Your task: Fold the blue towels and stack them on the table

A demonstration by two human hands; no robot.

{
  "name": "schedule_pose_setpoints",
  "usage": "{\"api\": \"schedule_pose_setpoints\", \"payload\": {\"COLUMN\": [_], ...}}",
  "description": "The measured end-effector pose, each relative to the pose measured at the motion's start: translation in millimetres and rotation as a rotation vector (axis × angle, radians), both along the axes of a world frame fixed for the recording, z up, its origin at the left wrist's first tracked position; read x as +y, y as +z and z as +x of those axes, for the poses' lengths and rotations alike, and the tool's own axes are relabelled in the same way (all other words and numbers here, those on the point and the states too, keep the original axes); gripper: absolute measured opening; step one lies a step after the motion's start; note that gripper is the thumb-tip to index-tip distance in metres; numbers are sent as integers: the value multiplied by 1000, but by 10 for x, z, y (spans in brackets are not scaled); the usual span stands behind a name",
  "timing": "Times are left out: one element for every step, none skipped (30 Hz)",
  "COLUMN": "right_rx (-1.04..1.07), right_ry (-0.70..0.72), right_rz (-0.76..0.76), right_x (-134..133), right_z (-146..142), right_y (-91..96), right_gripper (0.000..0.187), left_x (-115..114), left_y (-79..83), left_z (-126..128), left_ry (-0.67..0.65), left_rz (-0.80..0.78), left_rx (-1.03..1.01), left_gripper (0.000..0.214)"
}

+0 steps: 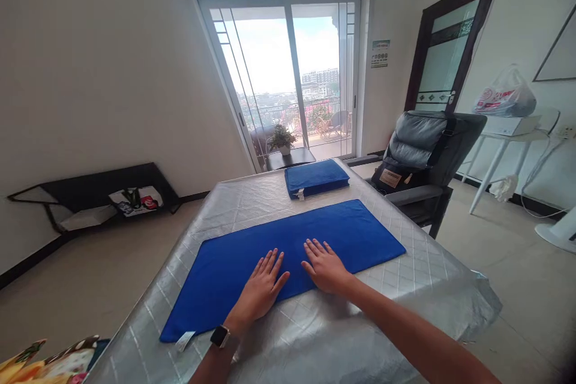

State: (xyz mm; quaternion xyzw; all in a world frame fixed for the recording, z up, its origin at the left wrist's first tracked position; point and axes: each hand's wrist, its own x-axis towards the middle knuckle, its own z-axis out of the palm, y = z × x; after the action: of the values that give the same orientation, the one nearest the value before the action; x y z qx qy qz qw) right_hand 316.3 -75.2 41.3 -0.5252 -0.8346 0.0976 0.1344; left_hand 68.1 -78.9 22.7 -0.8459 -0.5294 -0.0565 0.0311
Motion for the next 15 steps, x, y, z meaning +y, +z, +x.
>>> {"api": "schedule_pose_setpoints", "payload": {"right_rx": [18, 30, 34, 31, 20, 2, -20, -45, -70, -94, -119, -143, -162, -178, -190], "right_ry": [34, 53, 60, 56, 40, 12, -28, -87, -156, -225, -293, -361, -410, -453, -479], "right_rz": [-19, -25, -26, -23, -20, -19, -20, -16, -8, 0, -5, -19, -26, -28, -20], "right_x": [-17, -31, -42, -49, -54, -57, -58, -58, -59, -58, -59, -59, -59, -59, -59], "right_z": [-116, -174, -173, -115, -5, 149, 340, 559, 795, 1037, 1274, 1494, 1687, 1847, 1969], "right_y": [-34, -68, -97, -120, -135, -145, -153, -163, -180, -204, -238, -280, -327, -375, -422], "right_gripper": [69, 71, 72, 73, 73, 73, 72, 72, 71, 71, 72, 73, 74, 75, 75], "left_x": [0, -10, -26, -46, -67, -89, -114, -142, -175, -213, -257, -304, -351, -396, -434], "left_y": [-39, -77, -109, -135, -156, -172, -187, -202, -217, -233, -249, -266, -283, -301, -321], "left_z": [159, 254, 282, 245, 146, -7, -207, -441, -698, -962, -1218, -1449, -1645, -1796, -1901], "left_ry": [-58, -89, -97, -86, -65, -33, 14, 74, 149, 235, 318, 365, 410, 456, 482], "left_rz": [17, 22, 15, -3, -22, -36, -44, -46, -49, -62, -86, -113, -130, -140, -145], "left_rx": [-10, -10, -4, 8, 23, 38, 55, 78, 106, 146, 197, 247, 277, 292, 300], "left_gripper": [65, 64, 64, 65, 64, 64, 63, 62, 62, 62, 62, 62, 62, 62, 63]}}
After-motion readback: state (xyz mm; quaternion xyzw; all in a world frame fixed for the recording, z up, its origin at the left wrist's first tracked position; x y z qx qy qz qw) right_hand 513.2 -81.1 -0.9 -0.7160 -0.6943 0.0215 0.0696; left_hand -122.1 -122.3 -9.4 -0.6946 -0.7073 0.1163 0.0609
